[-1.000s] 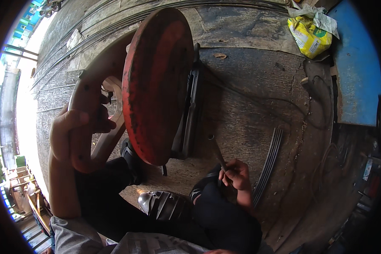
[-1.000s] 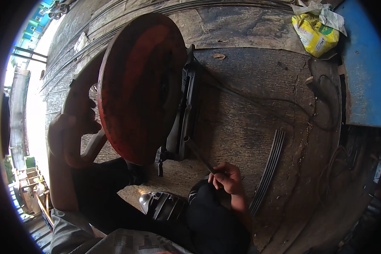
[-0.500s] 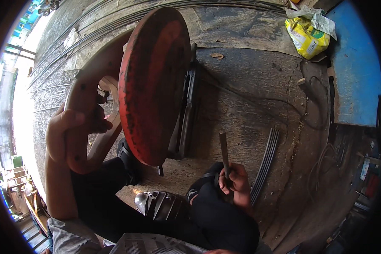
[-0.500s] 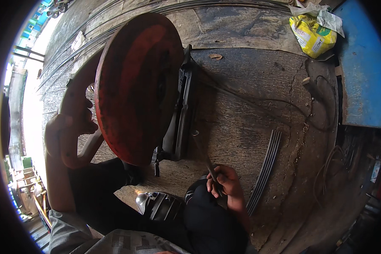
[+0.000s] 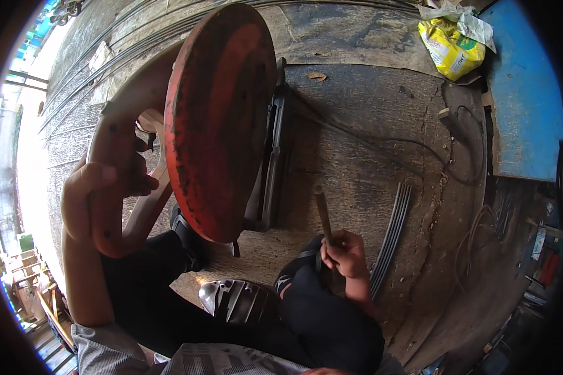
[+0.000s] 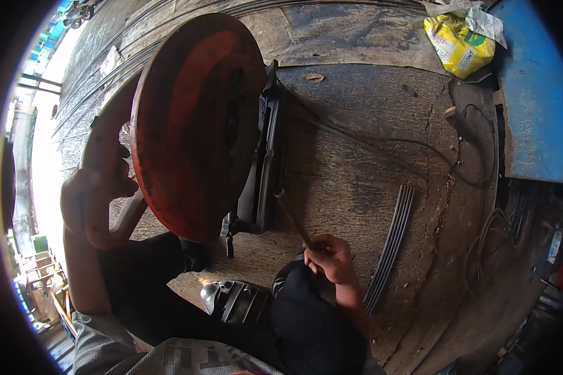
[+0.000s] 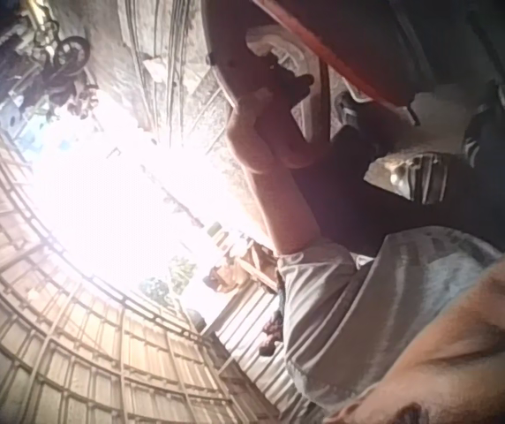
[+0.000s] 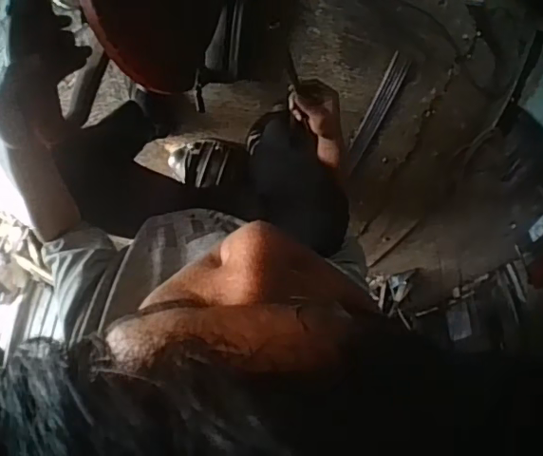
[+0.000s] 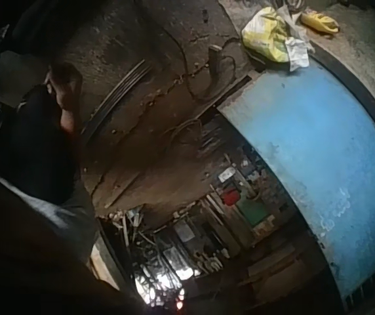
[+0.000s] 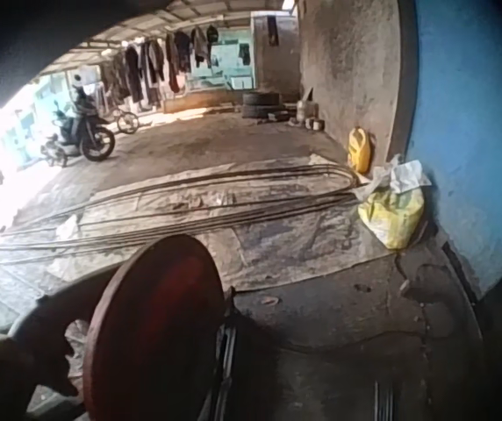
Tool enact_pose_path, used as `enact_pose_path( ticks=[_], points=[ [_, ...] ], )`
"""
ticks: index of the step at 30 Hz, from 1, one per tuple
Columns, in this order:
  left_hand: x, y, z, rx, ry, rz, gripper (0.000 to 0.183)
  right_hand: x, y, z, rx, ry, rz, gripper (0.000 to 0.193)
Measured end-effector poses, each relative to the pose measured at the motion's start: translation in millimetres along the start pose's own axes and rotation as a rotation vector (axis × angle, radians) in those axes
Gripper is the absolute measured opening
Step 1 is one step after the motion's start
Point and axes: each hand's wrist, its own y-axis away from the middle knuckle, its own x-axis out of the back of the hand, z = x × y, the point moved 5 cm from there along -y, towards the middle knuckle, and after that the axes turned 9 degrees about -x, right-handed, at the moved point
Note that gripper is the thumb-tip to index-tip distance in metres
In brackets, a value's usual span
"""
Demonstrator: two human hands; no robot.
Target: Measuring and cutting thin metal rods using a circular chop saw.
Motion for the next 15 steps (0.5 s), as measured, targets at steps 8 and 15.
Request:
enact_pose_path(
  ticks=[8,15],
  points=[
    [4,-3,-8,0.046,0.016,0.01,0.067,-2,-19,-44,0.375,1.059,0.462,0.021],
    [-3,-4,-8,0.001,0.051,-0.008,0.069,7,-33,-49,0.41,1.337,0.492,0.022]
  ],
)
